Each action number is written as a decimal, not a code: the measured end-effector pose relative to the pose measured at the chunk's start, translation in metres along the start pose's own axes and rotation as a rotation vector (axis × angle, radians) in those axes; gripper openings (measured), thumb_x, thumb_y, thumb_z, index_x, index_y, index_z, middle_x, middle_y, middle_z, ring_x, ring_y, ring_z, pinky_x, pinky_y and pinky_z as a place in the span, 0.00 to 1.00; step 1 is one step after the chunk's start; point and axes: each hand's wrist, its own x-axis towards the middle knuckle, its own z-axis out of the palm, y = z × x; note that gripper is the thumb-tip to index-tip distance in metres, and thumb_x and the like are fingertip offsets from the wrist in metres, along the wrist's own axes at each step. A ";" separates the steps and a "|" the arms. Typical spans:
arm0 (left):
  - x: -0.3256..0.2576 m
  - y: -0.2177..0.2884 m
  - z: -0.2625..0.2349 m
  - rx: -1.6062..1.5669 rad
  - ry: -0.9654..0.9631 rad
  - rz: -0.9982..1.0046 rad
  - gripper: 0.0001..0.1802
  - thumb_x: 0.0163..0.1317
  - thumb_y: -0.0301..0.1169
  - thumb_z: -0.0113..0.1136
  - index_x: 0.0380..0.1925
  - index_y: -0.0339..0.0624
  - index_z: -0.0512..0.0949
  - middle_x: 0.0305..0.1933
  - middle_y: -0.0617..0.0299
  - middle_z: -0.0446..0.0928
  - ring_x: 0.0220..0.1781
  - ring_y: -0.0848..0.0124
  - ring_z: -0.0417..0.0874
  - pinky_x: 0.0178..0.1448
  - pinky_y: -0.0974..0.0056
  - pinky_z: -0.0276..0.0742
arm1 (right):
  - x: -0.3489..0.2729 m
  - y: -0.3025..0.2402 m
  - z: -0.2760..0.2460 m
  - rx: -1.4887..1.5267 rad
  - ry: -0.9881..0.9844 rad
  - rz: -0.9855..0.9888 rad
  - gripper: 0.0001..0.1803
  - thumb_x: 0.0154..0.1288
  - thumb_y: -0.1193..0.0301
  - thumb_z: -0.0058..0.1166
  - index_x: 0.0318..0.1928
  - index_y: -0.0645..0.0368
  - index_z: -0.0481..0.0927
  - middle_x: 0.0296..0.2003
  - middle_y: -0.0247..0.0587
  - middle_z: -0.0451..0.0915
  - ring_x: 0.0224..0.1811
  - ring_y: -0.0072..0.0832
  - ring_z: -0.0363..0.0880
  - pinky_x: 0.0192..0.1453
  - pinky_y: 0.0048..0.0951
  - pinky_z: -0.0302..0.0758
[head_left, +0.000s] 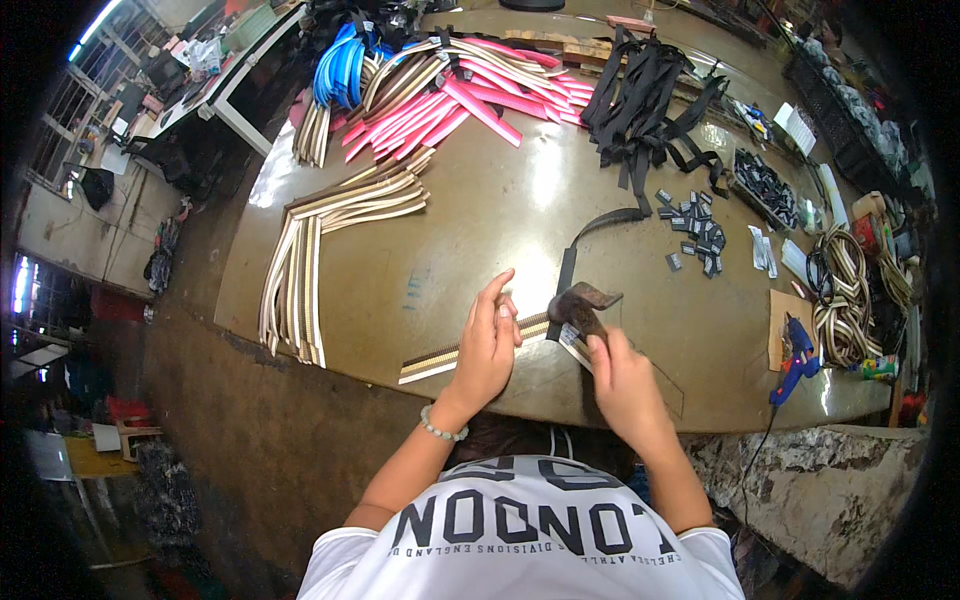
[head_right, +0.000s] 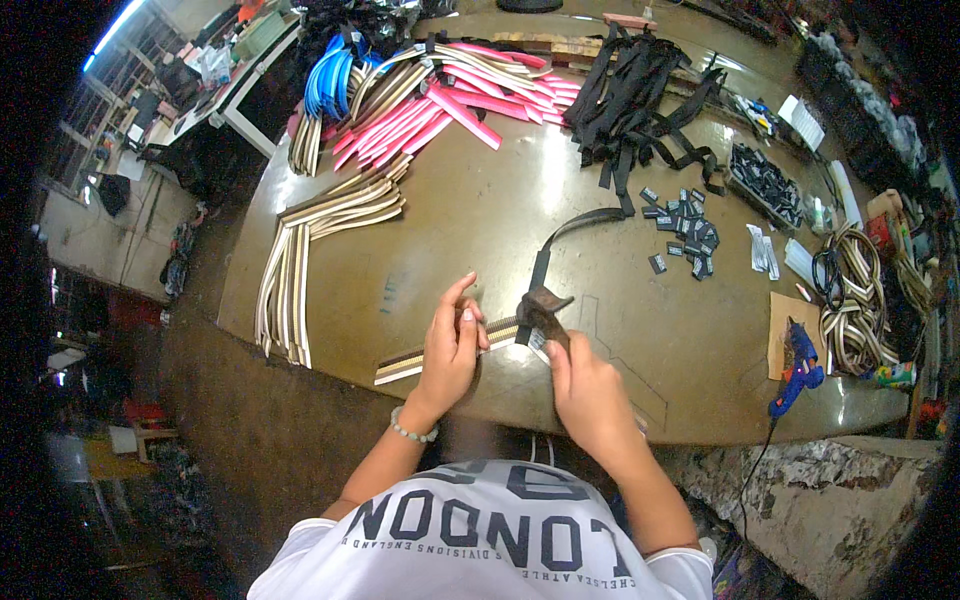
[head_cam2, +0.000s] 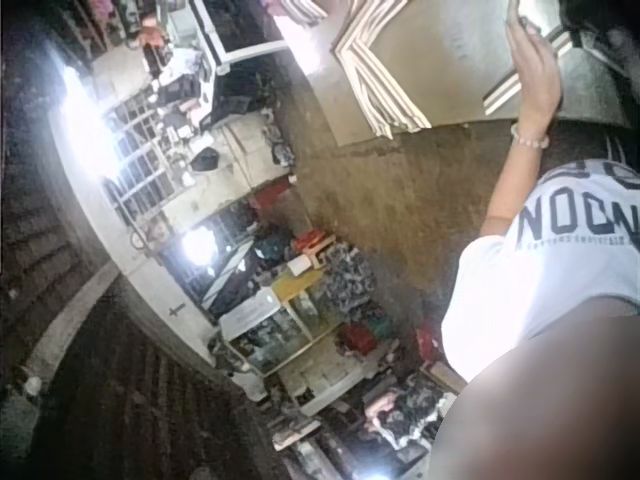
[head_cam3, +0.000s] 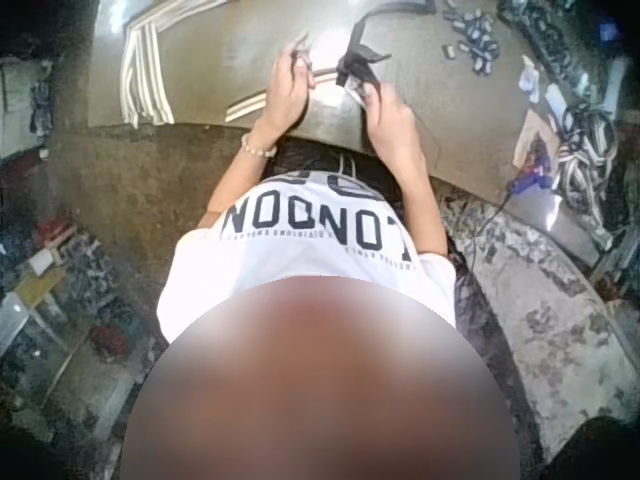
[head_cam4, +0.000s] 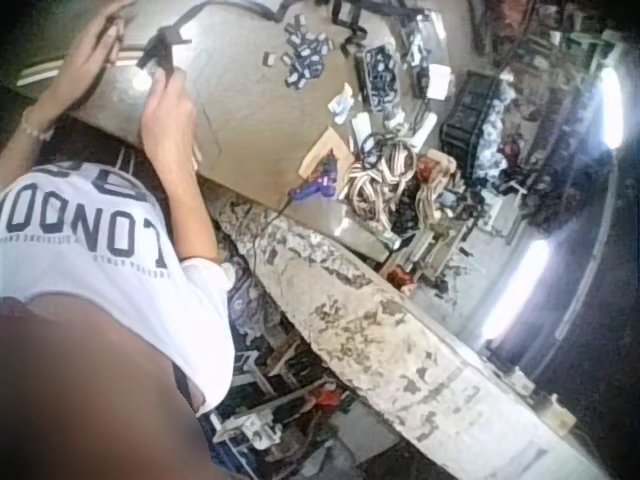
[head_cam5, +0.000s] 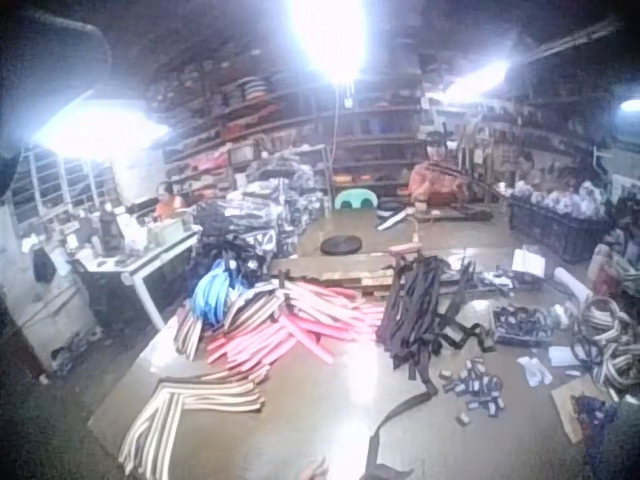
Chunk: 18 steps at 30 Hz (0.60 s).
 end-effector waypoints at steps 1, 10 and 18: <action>-0.001 0.000 0.000 -0.004 0.003 -0.005 0.22 0.74 0.24 0.38 0.66 0.35 0.63 0.38 0.61 0.68 0.29 0.78 0.72 0.36 0.71 0.74 | -0.002 0.000 -0.001 0.026 0.094 0.004 0.15 0.69 0.68 0.51 0.51 0.65 0.74 0.35 0.65 0.80 0.38 0.62 0.80 0.41 0.52 0.77; 0.000 0.002 0.001 0.101 -0.051 -0.001 0.19 0.71 0.29 0.50 0.60 0.36 0.68 0.39 0.62 0.71 0.31 0.79 0.71 0.38 0.72 0.72 | -0.015 0.018 0.022 0.090 0.043 -0.030 0.16 0.74 0.65 0.48 0.48 0.67 0.74 0.28 0.65 0.78 0.32 0.59 0.81 0.35 0.46 0.75; 0.000 0.017 0.032 0.692 -0.017 0.198 0.28 0.50 0.42 0.72 0.47 0.40 0.73 0.39 0.56 0.76 0.40 0.60 0.79 0.42 0.58 0.76 | -0.017 0.090 -0.048 0.075 0.691 0.151 0.25 0.77 0.56 0.43 0.43 0.71 0.76 0.19 0.41 0.71 0.21 0.28 0.69 0.26 0.36 0.68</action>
